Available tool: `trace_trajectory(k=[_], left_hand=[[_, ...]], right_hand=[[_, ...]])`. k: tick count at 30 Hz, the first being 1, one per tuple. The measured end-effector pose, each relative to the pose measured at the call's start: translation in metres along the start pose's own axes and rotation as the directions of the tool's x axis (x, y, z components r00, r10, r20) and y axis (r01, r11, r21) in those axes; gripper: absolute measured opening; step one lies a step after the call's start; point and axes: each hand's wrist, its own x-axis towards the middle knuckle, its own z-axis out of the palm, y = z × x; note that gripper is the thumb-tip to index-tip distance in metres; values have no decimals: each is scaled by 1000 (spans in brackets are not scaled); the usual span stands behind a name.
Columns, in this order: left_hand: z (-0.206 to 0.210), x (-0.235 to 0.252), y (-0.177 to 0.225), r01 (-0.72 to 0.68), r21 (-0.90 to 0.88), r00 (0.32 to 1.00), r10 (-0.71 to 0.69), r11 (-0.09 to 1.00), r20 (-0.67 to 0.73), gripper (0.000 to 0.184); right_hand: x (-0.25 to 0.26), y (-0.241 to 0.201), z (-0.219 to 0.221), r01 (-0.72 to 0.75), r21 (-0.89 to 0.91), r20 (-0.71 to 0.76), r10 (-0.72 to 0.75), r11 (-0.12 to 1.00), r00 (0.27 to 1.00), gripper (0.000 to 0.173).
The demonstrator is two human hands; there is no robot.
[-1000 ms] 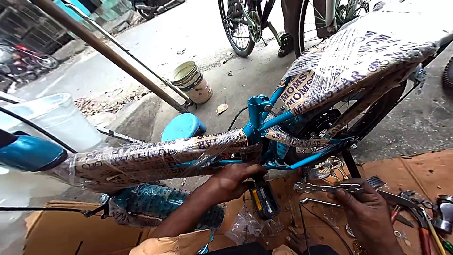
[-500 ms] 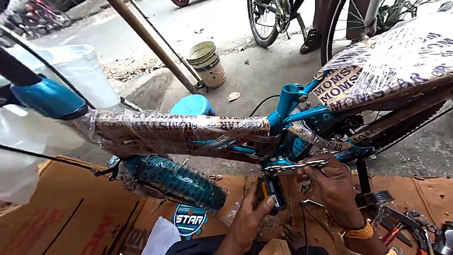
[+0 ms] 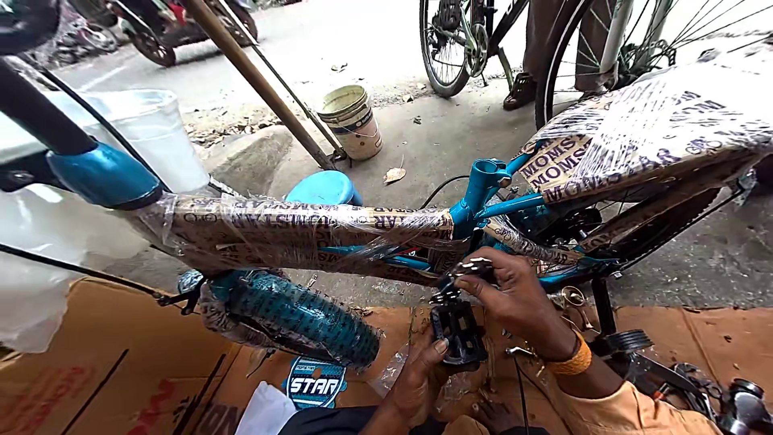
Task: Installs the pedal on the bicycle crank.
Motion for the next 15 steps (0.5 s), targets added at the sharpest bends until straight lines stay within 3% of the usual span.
trace_trajectory(k=[2,4,6,8,9,10,12,14,15], left_hand=[[-6,0,-9,-6,-64,1000,5,998,-9,68],[-12,-2,-17,-18,-63,1000,17,998,-20,53],[-12,-11,-23,-7,-4,984,6,1000,-176,34],[-8,-20,-29,45,82,931,-12,996,-364,18],[-7,-20,-31,49,100,907,-2,994,-421,18],[-4,-20,-30,35,118,890,23,992,-456,20],[1,-20,-24,-35,199,891,121,979,-438,20],[-6,-20,-13,-108,352,942,209,930,-263,64],[-11,-19,-8,-140,427,956,235,893,-178,77]], right_hand=[[12,-5,22,77,-175,84,-63,982,994,11],[20,-16,49,179,-389,293,-63,904,954,10],[24,-33,80,239,-549,578,157,801,801,6],[32,-52,104,285,-605,720,356,744,596,11],[33,-52,107,271,-557,733,311,785,605,12],[31,-48,105,219,-446,704,189,868,685,14],[23,-41,90,11,-23,509,2,1000,861,15],[9,-35,70,-160,391,255,61,906,965,16],[1,-30,58,-177,517,118,135,837,984,17]])
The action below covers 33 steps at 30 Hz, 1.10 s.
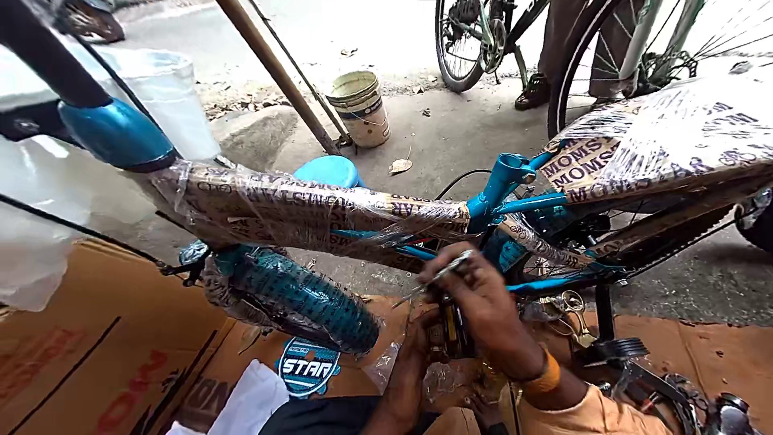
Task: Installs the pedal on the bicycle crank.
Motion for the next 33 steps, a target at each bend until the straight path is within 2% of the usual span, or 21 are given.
trace_trajectory(k=[1,3,6,8,14,16,18,21,23,25,27,29,30,31,33], left_hand=[[-3,2,4,-47,73,998,45,996,34,80],[-1,3,13,-104,195,994,94,975,60,89],[12,4,19,-70,239,996,53,968,76,93],[19,5,17,-70,214,996,56,974,69,87],[20,5,14,-117,199,990,98,973,105,78],[19,4,14,-128,205,989,108,970,103,76],[18,3,13,-146,184,986,127,972,109,72],[13,3,7,-98,-24,982,100,995,163,77],[9,3,2,-3,-198,976,46,980,214,87],[7,2,-4,57,-308,964,27,950,263,92],[7,2,-9,75,-381,957,41,921,288,86],[6,0,-15,84,-421,963,34,903,267,75],[7,-2,-16,98,-422,977,-5,901,215,66],[8,-5,-17,113,-404,990,-68,908,125,57],[10,-13,-20,107,-292,971,-162,950,-173,48]], right_hand=[[-8,3,-14,18,98,-144,-4,995,990,19],[-26,15,-36,71,234,-382,25,970,924,23],[-49,33,-46,87,338,-572,131,937,810,25],[-54,38,-44,102,424,-610,201,900,766,26],[-58,38,-48,173,648,-609,367,742,704,32],[-59,39,-47,187,668,-597,368,721,713,33],[-59,41,-43,153,640,-571,333,753,750,30],[-55,34,-37,62,453,-575,238,889,783,25],[-51,26,-34,-12,170,-538,104,985,837,21],[-43,19,-31,-6,-155,-427,-61,988,902,18],[-32,13,-25,44,-477,-241,-178,878,954,16],[-15,7,-14,110,-741,-10,-175,663,985,11],[-6,5,-5,147,-822,103,-111,550,989,8],[2,3,4,161,-878,194,29,450,980,6],[16,-2,27,174,-939,283,379,297,881,9]])
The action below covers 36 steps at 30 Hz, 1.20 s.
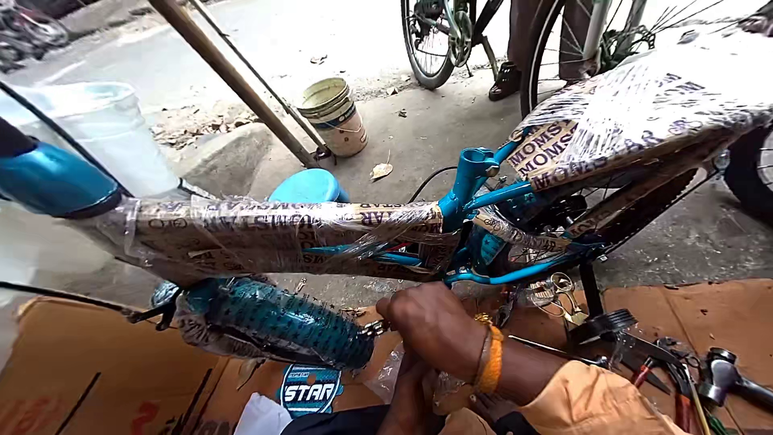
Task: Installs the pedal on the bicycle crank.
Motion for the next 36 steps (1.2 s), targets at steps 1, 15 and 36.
trace_trajectory(k=[1,15,36], left_hand=[[1,-1,-1,-48,117,986,66,992,-154,45],[-40,42,-4,-379,740,891,436,556,129,30],[-11,46,40,-513,682,785,607,521,127,40]], right_hand=[[6,-10,-3,-21,-58,145,29,998,989,11],[-37,37,17,322,583,-647,187,746,740,19],[-76,53,-34,-38,211,-657,170,977,734,19]])
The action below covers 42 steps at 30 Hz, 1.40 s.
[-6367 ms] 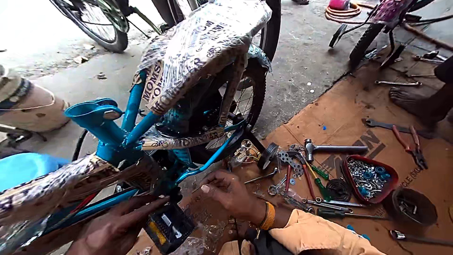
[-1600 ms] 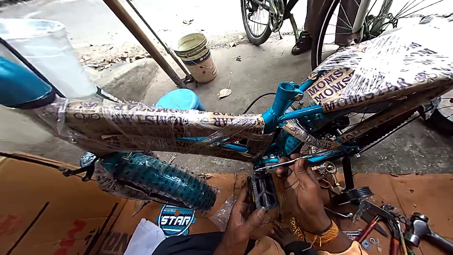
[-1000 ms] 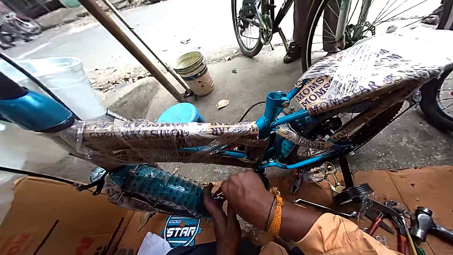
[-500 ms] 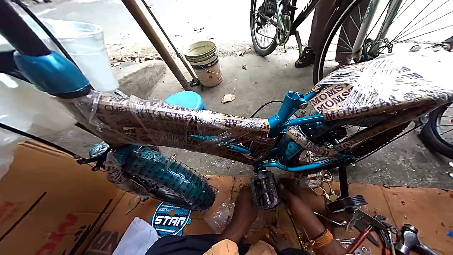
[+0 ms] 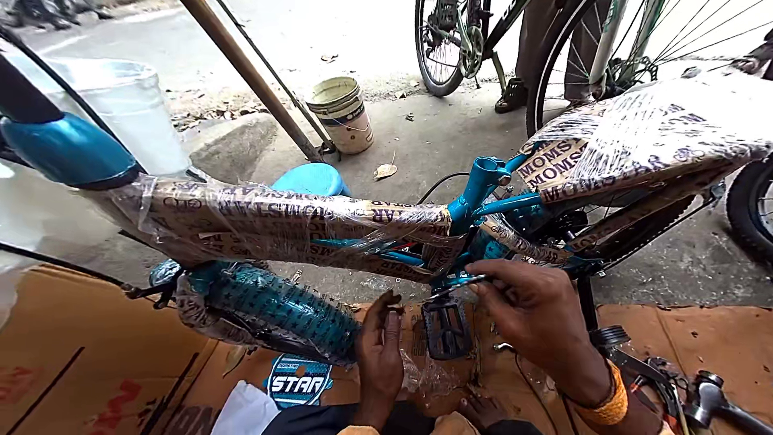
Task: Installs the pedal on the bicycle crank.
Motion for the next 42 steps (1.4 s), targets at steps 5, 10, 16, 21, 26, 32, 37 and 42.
trace_trajectory(k=[5,10,16,21,26,32,37,42], left_hand=[[-19,36,58,-349,-48,937,349,936,-15,49],[-29,21,16,-296,80,949,302,952,-85,33],[-2,-18,-43,-61,-99,987,46,993,-153,18],[-13,-14,-48,45,-101,997,-51,994,-54,16],[-4,-10,-54,267,18,960,-268,963,80,20],[-3,-17,-53,228,271,955,-269,935,128,33],[-22,-14,-29,90,628,918,-309,773,249,61],[-18,-14,9,-181,404,978,119,897,174,57]], right_hand=[[35,-60,53,330,42,399,-319,943,860,16],[-7,-12,66,-3,463,94,-46,886,995,28],[-95,66,82,-539,531,148,555,654,819,19],[-112,71,96,-719,413,537,489,558,688,38],[-98,46,117,-668,488,530,418,561,738,51],[-95,45,164,-548,635,371,408,545,834,45],[-74,39,176,-504,653,406,300,566,863,27],[-77,42,176,-486,660,374,311,573,874,22]])
